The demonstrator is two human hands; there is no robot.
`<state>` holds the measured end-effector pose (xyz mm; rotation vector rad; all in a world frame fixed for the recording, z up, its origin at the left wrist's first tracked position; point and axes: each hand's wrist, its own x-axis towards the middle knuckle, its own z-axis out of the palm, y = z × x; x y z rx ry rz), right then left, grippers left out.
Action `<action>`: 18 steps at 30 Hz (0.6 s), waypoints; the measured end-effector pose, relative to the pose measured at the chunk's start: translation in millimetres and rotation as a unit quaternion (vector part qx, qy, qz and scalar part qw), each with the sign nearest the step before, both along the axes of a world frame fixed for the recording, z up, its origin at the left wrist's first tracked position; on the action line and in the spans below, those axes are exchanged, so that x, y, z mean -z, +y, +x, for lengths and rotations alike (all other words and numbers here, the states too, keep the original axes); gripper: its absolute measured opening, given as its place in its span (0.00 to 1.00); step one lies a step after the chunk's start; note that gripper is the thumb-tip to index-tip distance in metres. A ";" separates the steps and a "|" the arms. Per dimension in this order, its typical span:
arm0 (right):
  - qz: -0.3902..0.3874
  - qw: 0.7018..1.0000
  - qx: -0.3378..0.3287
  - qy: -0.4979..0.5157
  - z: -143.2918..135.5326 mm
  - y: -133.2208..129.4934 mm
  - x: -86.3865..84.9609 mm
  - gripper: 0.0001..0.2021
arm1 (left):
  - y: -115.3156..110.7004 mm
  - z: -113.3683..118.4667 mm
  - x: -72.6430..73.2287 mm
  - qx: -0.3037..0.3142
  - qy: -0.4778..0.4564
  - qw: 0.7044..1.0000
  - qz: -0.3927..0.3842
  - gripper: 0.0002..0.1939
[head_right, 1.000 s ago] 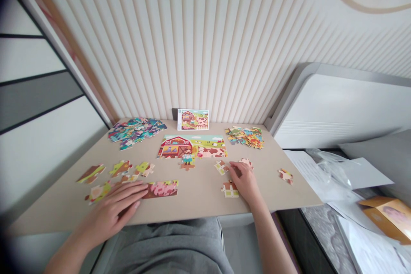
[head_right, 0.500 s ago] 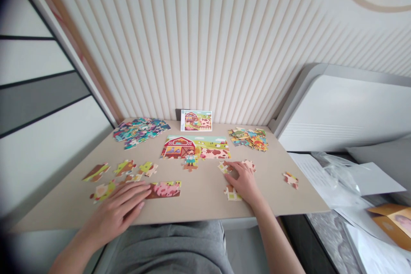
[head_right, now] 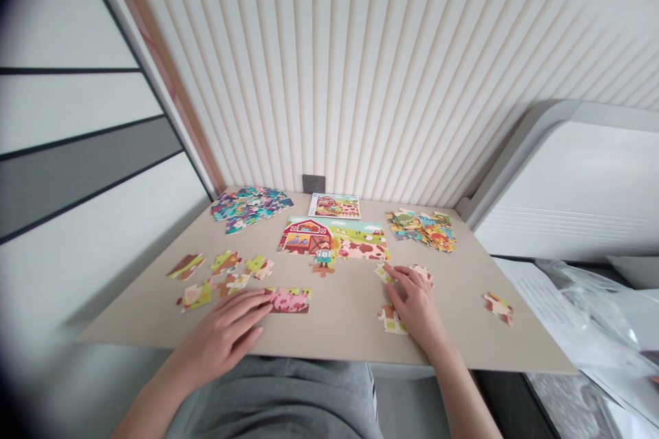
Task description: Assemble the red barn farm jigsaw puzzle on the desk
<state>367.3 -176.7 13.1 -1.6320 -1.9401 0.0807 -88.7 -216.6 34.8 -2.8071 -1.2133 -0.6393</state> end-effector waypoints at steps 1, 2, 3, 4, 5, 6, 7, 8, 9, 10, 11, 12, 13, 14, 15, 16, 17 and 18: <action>0.000 1.000 -0.003 0.000 0.1 -0.2 0.3 0.18 | -0.2 0.3 -0.7 -0.001 -0.002 1.000 -0.003 0.23; -0.002 1.000 -0.004 0.000 0.1 -0.5 0.4 0.17 | -0.5 0.6 -1.4 -0.002 -0.003 1.000 -0.006 0.23; -0.003 1.000 -0.005 0.000 0.1 -0.8 0.3 0.17 | -0.6 0.8 -2.0 -0.003 -0.005 1.000 -0.008 0.23; -0.004 1.000 -0.005 0.000 0.0 -1.1 0.0 0.17 | -0.6 1.0 -2.5 -0.003 -0.008 1.000 -0.010 0.23; -0.004 1.000 -0.005 0.001 -0.1 -1.3 -0.8 0.17 | -0.5 1.2 -2.8 -0.004 -0.012 1.000 -0.011 0.23; -0.003 1.000 -0.005 0.001 -0.2 -1.0 -2.3 0.17 | -0.3 1.3 -2.9 -0.003 -0.018 1.000 -0.012 0.23; -0.003 1.000 -0.006 0.002 -0.4 -0.2 -4.9 0.17 | -0.1 1.4 -2.9 -0.003 -0.023 1.000 -0.013 0.23; -0.002 1.000 -0.007 0.004 -0.6 1.6 -8.9 0.17 | 0.2 1.3 -2.7 -0.004 -0.026 1.000 -0.014 0.23; -0.002 1.000 -0.008 0.007 -1.0 4.9 -14.3 0.17 | 0.6 1.3 -2.6 -0.005 -0.027 0.999 -0.017 0.23; -0.002 1.000 -0.009 0.009 -1.7 9.8 -21.0 0.17 | 0.8 1.2 -2.4 -0.006 -0.026 0.999 -0.019 0.23; -0.005 1.000 -0.012 0.010 -2.9 17.0 -28.9 0.17 | 1.0 1.1 -2.3 -0.006 -0.024 0.999 -0.021 0.24; -0.009 1.000 -0.015 0.008 -4.6 26.5 -37.4 0.16 | 1.2 1.0 -2.3 -0.007 -0.021 1.000 -0.022 0.24; -0.016 1.000 -0.018 0.005 -7.1 38.5 -45.9 0.16 | 1.2 0.9 -2.4 -0.007 -0.018 1.000 -0.022 0.24; -0.029 0.999 -0.019 0.000 -10.5 53.0 -53.7 0.16 | 1.2 0.9 -2.7 -0.007 -0.014 1.000 -0.021 0.25; -0.045 0.999 -0.019 -0.003 -14.6 69.7 -60.2 0.16 | 1.1 1.0 -3.0 -0.006 -0.011 1.000 -0.020 0.25; -0.067 0.998 -0.007 0.001 -19.5 88.3 -65.0 0.16 | 0.9 1.1 -3.3 -0.005 -0.009 1.000 -0.019 0.25; -0.098 0.995 0.004 0.008 -25.0 108.0 -67.9 0.15 | 0.8 1.3 -3.6 -0.005 -0.009 1.000 -0.018 0.25; -0.108 0.994 0.013 0.011 -30.8 128.3 -69.1 0.14 | 0.7 1.4 -3.9 -0.003 -0.010 1.000 -0.016 0.26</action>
